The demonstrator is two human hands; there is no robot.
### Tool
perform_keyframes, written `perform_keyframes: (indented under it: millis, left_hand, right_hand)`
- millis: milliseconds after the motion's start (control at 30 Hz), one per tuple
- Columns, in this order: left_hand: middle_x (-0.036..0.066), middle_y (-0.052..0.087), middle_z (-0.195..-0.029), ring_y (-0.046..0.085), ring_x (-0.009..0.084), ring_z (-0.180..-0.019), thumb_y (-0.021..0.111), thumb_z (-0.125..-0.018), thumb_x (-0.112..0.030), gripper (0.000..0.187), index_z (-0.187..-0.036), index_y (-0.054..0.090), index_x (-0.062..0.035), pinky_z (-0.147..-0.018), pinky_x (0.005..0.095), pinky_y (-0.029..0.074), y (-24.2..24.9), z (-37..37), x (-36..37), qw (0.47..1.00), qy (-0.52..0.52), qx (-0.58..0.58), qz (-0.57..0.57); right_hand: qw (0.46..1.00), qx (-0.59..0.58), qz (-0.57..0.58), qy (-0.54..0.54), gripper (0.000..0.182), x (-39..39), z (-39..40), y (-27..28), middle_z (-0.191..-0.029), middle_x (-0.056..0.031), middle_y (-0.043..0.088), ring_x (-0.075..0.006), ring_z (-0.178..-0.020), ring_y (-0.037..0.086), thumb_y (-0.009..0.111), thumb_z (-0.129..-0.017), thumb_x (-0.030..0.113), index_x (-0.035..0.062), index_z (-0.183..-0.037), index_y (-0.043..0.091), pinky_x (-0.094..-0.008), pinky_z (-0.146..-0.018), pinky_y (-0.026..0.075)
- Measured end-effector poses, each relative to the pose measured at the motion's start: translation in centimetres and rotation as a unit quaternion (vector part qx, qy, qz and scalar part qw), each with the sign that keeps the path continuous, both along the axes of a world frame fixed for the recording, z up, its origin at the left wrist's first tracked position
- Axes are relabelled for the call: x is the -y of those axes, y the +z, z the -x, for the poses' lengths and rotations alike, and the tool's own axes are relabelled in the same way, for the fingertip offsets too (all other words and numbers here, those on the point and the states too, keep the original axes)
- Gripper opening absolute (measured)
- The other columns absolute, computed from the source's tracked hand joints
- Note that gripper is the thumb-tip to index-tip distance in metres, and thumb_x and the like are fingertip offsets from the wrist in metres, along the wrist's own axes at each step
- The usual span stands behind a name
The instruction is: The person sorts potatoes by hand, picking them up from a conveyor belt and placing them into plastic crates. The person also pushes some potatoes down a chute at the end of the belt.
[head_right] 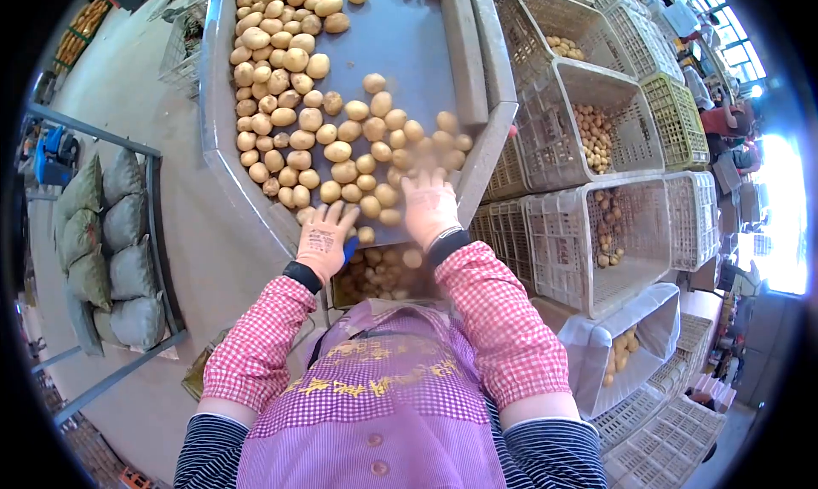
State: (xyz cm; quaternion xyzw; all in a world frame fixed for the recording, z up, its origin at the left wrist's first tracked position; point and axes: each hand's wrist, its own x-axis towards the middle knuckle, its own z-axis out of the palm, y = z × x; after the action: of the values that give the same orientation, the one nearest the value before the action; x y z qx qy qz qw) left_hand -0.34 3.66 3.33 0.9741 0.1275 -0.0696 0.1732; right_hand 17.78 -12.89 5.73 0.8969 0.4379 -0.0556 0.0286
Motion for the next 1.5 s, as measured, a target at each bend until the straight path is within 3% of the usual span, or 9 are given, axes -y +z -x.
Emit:
perform_keyframes:
  millis: [300,400,767,1033,1167,1233,1367,1467,1500]
  left_hand:
    - [0.010,0.044,-0.167,0.038,0.0350,-0.154,0.060,-0.105,-0.035,0.041,-0.146,0.065,-0.0376,-0.121,0.0503,0.036,-0.2,1.7,0.1,0.971,-0.210,-0.114,-0.029]
    - [0.008,0.043,-0.167,0.037,0.0333,-0.155,0.059,-0.106,-0.036,0.039,-0.144,0.067,-0.0383,-0.120,0.0481,0.037,0.1,1.5,-0.3,0.958,-0.244,-0.150,0.003]
    - [0.007,0.049,-0.163,0.042,0.0278,-0.149,0.064,-0.103,-0.041,0.036,-0.139,0.072,-0.0380,-0.115,0.0423,0.042,0.0,1.6,-0.5,0.960,-0.250,-0.124,0.001]
    - [0.012,0.052,-0.158,0.046,0.0349,-0.147,0.065,-0.101,-0.037,0.040,-0.140,0.068,-0.0267,-0.115,0.0490,0.044,-0.2,1.6,-0.7,0.971,-0.222,-0.045,0.078]
    - [0.011,0.050,-0.160,0.043,0.0358,-0.151,0.064,-0.102,-0.039,0.050,-0.149,0.059,-0.0240,-0.115,0.0499,0.044,-1.7,1.7,0.1,0.977,-0.209,-0.038,0.032]
    - [0.010,0.048,-0.161,0.042,0.0360,-0.152,0.064,-0.102,-0.039,0.051,-0.150,0.058,-0.0240,-0.115,0.0499,0.044,-2.3,1.4,0.4,0.978,-0.199,-0.048,0.039]
    - [0.009,0.046,-0.164,0.039,0.0363,-0.154,0.064,-0.103,-0.039,0.051,-0.151,0.058,-0.0237,-0.115,0.0493,0.044,-2.1,0.7,0.6,0.977,-0.195,-0.079,0.032]
    - [0.009,0.044,-0.165,0.037,0.0357,-0.156,0.064,-0.103,-0.038,0.049,-0.149,0.059,-0.0232,-0.114,0.0492,0.045,-1.6,0.4,0.5,0.975,-0.202,-0.089,0.037]
    - [0.009,0.050,-0.159,0.046,0.0344,-0.149,0.066,-0.100,-0.033,0.046,-0.145,0.063,-0.0220,-0.110,0.0473,0.047,-1.5,0.6,0.5,0.979,-0.196,-0.045,0.039]
  right_hand:
    - [0.994,-0.052,0.032,0.086,0.044,2.3,4.7,-2.3,-0.143,-0.0163,0.061,-0.0362,-0.130,0.058,0.063,-0.094,0.019,0.0156,-0.137,0.065,-0.0524,-0.112,0.045]
    - [0.970,-0.231,0.039,0.070,0.033,2.1,4.0,-1.6,-0.130,-0.0117,0.067,-0.0334,-0.125,0.062,0.063,-0.093,0.016,0.0156,-0.126,0.069,-0.0464,-0.105,0.050]
    - [0.993,-0.035,0.004,0.115,0.055,-1.3,4.6,-3.0,-0.132,-0.0093,0.063,-0.0289,-0.120,0.064,0.069,-0.090,0.016,0.0230,-0.144,0.060,-0.0428,-0.099,0.053]
    - [0.990,-0.142,0.021,0.006,0.045,-2.1,3.9,-3.0,-0.114,-0.0090,0.068,-0.0289,-0.106,0.071,0.066,-0.094,0.012,0.0234,-0.137,0.061,-0.0439,-0.085,0.060]
    - [0.952,-0.163,-0.260,0.006,0.047,2.6,-1.5,5.4,-0.116,-0.0138,0.073,-0.0366,-0.107,0.071,0.073,-0.082,0.000,0.0139,-0.126,0.070,-0.0464,-0.091,0.059]
    - [0.922,-0.011,-0.382,-0.061,0.033,6.3,-8.1,7.8,-0.110,-0.0130,0.075,-0.0349,-0.105,0.072,0.074,-0.084,0.001,0.0091,-0.117,0.074,-0.0458,-0.092,0.058]
    - [0.866,0.319,-0.289,-0.254,0.033,10.0,-14.5,11.3,-0.120,-0.0190,0.075,-0.0335,-0.112,0.072,0.063,-0.098,0.000,0.0010,-0.130,0.071,-0.0432,-0.103,0.057]
    - [0.894,-0.081,-0.422,-0.127,0.039,7.1,-11.0,10.1,-0.126,-0.0214,0.073,-0.0358,-0.118,0.070,0.068,-0.096,0.002,0.0006,-0.135,0.069,-0.0445,-0.108,0.054]
    - [0.934,-0.057,-0.346,-0.074,0.042,5.6,-9.6,8.2,-0.127,-0.0227,0.072,-0.0397,-0.119,0.070,0.070,-0.093,0.002,0.0031,-0.135,0.070,-0.0449,-0.108,0.054]
